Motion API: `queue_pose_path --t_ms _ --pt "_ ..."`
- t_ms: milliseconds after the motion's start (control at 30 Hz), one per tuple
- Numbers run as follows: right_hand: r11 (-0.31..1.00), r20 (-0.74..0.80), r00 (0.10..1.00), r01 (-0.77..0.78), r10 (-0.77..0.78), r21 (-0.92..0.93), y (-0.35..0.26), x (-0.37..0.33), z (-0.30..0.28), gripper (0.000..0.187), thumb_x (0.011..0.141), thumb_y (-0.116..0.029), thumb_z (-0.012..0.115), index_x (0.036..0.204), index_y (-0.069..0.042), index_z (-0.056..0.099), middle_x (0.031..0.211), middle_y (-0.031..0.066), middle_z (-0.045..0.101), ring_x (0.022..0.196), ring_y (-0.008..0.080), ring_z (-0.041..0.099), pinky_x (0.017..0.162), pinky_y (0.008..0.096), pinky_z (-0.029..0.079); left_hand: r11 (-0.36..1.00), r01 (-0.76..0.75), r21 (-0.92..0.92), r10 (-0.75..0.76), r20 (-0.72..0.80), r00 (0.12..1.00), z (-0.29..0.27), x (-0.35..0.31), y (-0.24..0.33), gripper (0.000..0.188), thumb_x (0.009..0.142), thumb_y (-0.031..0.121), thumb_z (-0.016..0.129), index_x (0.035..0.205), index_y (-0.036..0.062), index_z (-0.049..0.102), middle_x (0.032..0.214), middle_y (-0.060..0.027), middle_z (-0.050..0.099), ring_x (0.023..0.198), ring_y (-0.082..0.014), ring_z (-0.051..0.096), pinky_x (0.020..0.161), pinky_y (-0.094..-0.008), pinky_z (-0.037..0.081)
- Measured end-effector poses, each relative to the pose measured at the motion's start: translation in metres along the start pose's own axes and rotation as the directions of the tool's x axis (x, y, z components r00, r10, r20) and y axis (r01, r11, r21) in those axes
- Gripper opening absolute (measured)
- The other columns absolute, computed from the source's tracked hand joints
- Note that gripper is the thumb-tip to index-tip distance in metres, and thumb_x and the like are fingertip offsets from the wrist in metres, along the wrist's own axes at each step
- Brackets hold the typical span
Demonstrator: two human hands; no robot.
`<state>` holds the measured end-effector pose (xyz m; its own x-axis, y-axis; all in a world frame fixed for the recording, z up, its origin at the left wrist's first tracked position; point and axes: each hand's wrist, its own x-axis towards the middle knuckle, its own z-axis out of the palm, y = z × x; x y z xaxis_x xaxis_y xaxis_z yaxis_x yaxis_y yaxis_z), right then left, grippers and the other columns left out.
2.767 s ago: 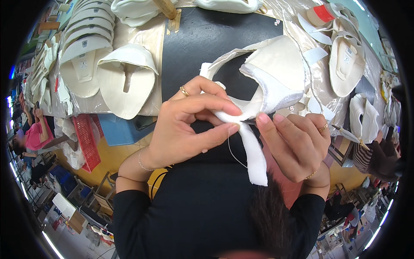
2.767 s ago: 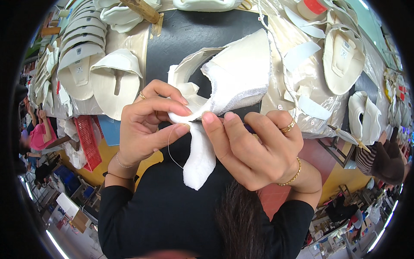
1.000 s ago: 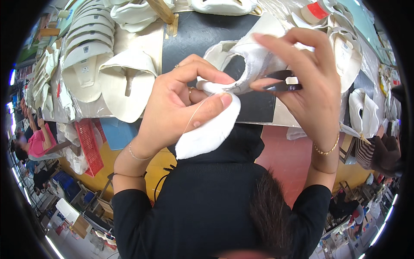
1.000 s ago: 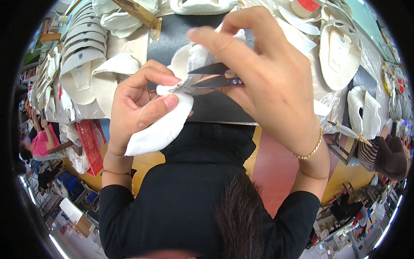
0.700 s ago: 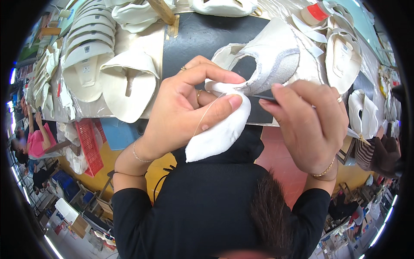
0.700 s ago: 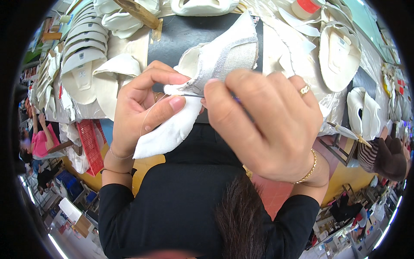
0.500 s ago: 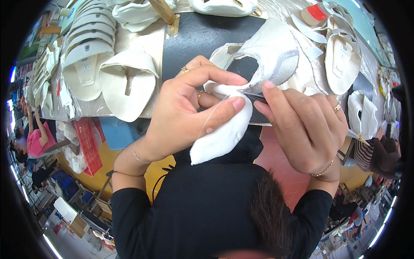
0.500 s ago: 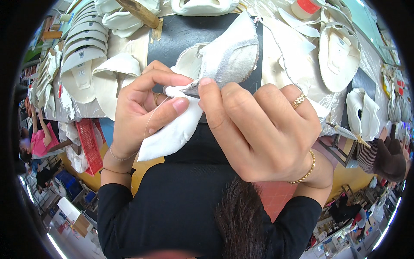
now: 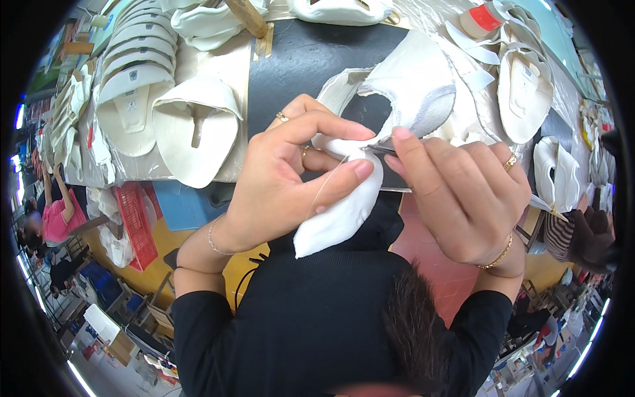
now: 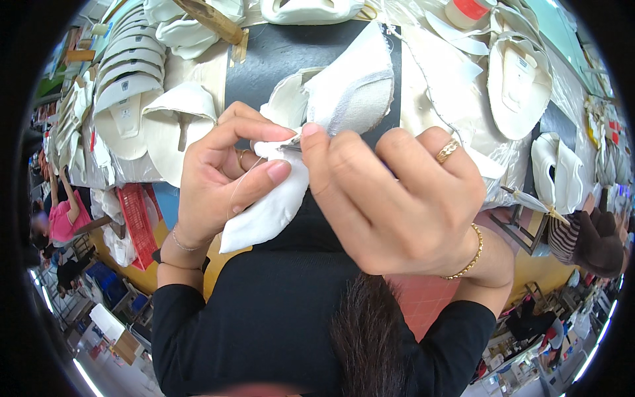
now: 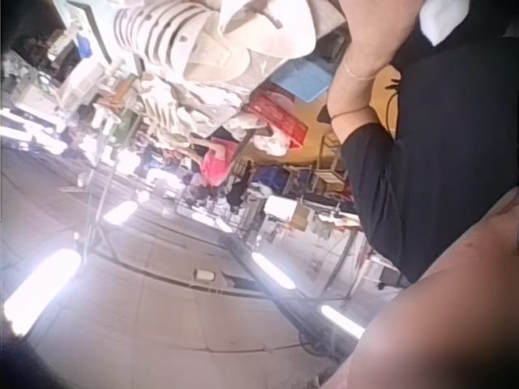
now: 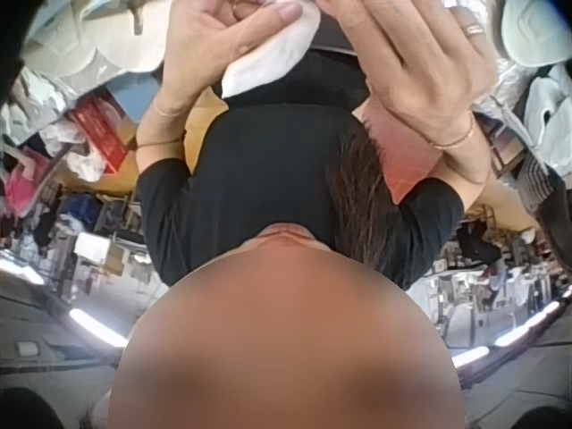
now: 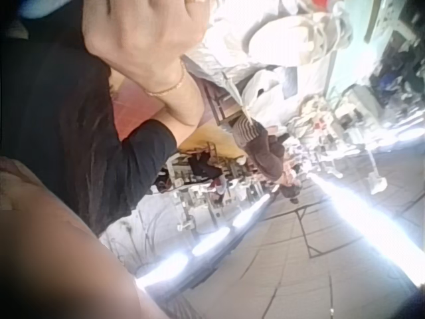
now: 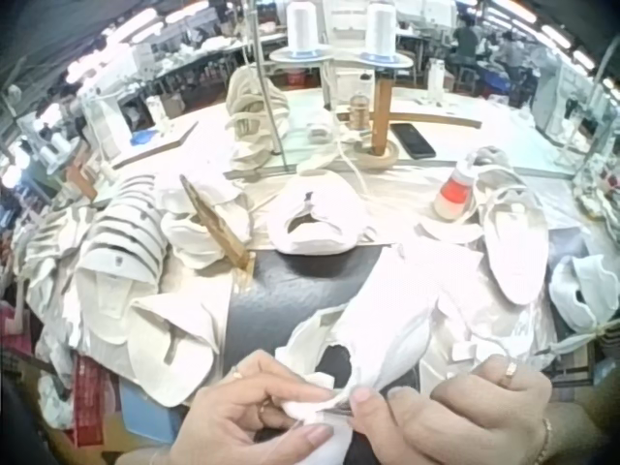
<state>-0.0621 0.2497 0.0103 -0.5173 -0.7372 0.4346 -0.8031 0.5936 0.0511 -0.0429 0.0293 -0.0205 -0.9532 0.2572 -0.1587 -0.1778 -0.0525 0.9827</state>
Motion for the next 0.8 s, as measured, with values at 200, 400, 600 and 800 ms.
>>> queue_pose_path --t_ms 200,400,600,800 --pt "0.997 -0.011 0.999 -0.036 0.037 0.073 0.003 -0.002 0.001 0.039 0.072 -0.014 0.083 0.108 -0.002 0.074 0.086 0.002 0.061 0.062 0.0146 0.056 0.055 0.0278 0.037 0.977 0.144 -0.155 -0.141 0.033 0.989 -0.006 -0.002 -0.001 0.025 0.089 -0.001 0.071 0.114 -0.0035 0.067 0.106 -0.0033 0.05 0.077 -0.0082 0.066 0.063 -0.0186 0.049" --pt "0.869 -0.041 0.954 -0.254 0.299 0.424 0.021 0.005 0.024 0.049 0.067 -0.019 0.089 0.109 -0.003 0.07 0.093 0.0046 0.056 0.063 0.0126 0.054 0.054 0.0246 0.038 0.901 0.296 -0.317 -0.286 0.079 0.955 -0.012 0.0 -0.001 0.027 0.086 0.009 0.069 0.108 -0.0048 0.06 0.103 -0.0101 0.056 0.09 -0.0231 0.069 0.077 -0.0384 0.062" --pt "0.382 0.24 0.703 -0.603 0.67 0.7 0.02 -0.001 0.051 0.048 0.068 -0.02 0.092 0.099 -0.004 0.058 0.085 -0.0016 0.053 0.067 0.0026 0.048 0.056 0.0204 0.038 0.78 0.418 -0.466 -0.385 0.17 0.907 -0.026 -0.001 -0.014 0.026 0.087 0.011 0.067 0.107 -0.0004 0.055 0.099 -0.0133 0.062 0.086 -0.0275 0.072 0.076 -0.0401 0.064" --pt "0.07 0.473 0.709 -0.589 0.523 0.805 -0.007 -0.004 0.075 0.031 0.078 -0.013 0.085 0.088 -0.004 0.057 0.072 -0.008 0.049 0.067 0.0011 0.041 0.057 0.0187 0.032 0.752 0.464 -0.468 -0.418 0.205 0.885 -0.027 -0.004 -0.032 0.026 0.091 0.02 0.073 0.098 0.0047 0.054 0.088 -0.0083 0.065 0.073 -0.0165 0.069 0.067 -0.0333 0.063"
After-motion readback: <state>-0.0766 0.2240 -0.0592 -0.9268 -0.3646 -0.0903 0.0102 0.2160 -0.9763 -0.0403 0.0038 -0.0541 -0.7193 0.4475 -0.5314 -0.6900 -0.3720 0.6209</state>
